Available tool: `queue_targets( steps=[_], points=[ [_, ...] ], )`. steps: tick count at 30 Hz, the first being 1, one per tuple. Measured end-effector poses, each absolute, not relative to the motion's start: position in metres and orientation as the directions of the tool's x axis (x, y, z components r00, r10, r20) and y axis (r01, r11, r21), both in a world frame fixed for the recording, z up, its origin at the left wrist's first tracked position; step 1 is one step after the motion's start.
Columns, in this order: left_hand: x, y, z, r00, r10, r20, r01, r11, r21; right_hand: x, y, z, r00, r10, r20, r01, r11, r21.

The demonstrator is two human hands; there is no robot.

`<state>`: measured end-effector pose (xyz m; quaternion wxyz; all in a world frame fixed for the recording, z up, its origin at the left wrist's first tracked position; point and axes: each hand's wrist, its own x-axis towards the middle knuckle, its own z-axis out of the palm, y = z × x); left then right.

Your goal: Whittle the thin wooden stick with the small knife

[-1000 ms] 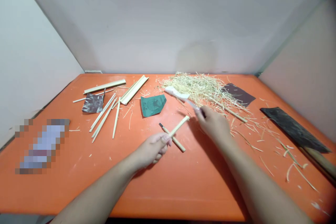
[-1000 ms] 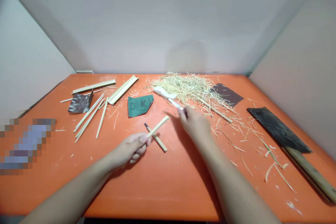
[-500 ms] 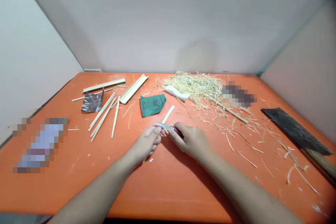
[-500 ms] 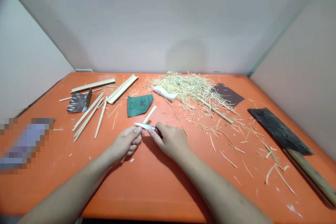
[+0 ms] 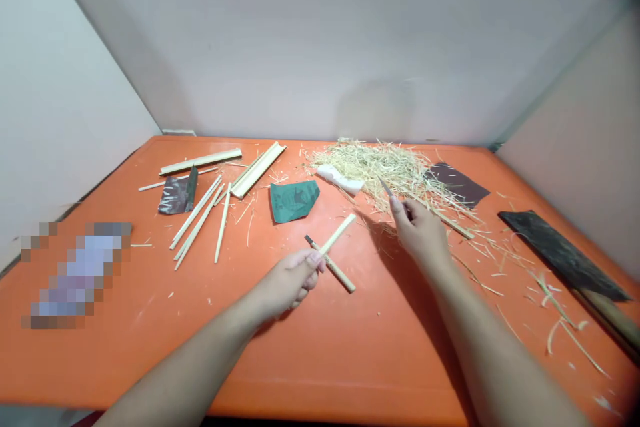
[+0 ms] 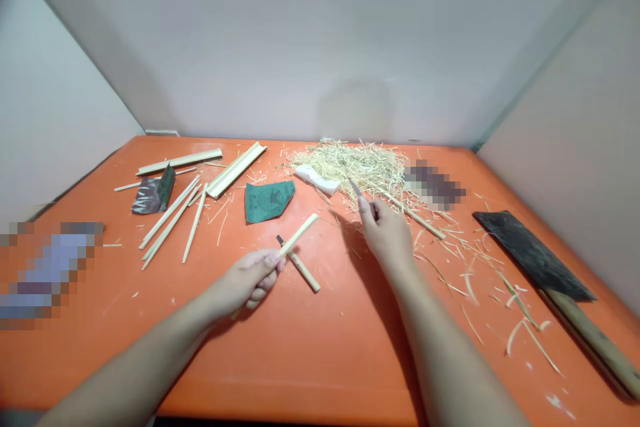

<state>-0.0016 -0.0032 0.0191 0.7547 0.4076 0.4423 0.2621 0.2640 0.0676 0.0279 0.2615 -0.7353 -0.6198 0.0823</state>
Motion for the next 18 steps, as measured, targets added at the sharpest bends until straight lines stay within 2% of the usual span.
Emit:
queue_targets(
  steps=[2,4,7,12,18],
  points=[
    [-0.003,-0.001,0.015,0.431,0.785,-0.445,-0.071,0.521,0.851,0.252,0.058,0.028,0.090,0.972,0.219,0.832,0.047,-0.552],
    [-0.004,0.002,0.010,0.401,0.808,-0.432,-0.098,0.507,0.857,0.230,0.041,0.028,-0.093,0.977,0.193,0.802,0.188,-0.566],
    [-0.006,0.006,0.006,0.399,0.816,-0.418,-0.109,0.495,0.862,0.203,0.022,0.027,-0.236,0.963,0.131,0.791,0.268,-0.550],
    [-0.004,0.004,0.008,0.372,0.857,-0.356,-0.075,0.410,0.909,0.200,0.022,0.022,-0.221,0.966,0.134,0.859,0.258,-0.442],
    [-0.002,0.001,0.015,0.341,0.878,-0.335,-0.002,0.357,0.934,0.206,0.024,0.019,-0.216,0.950,0.225,0.912,0.278,-0.302]
  ],
)
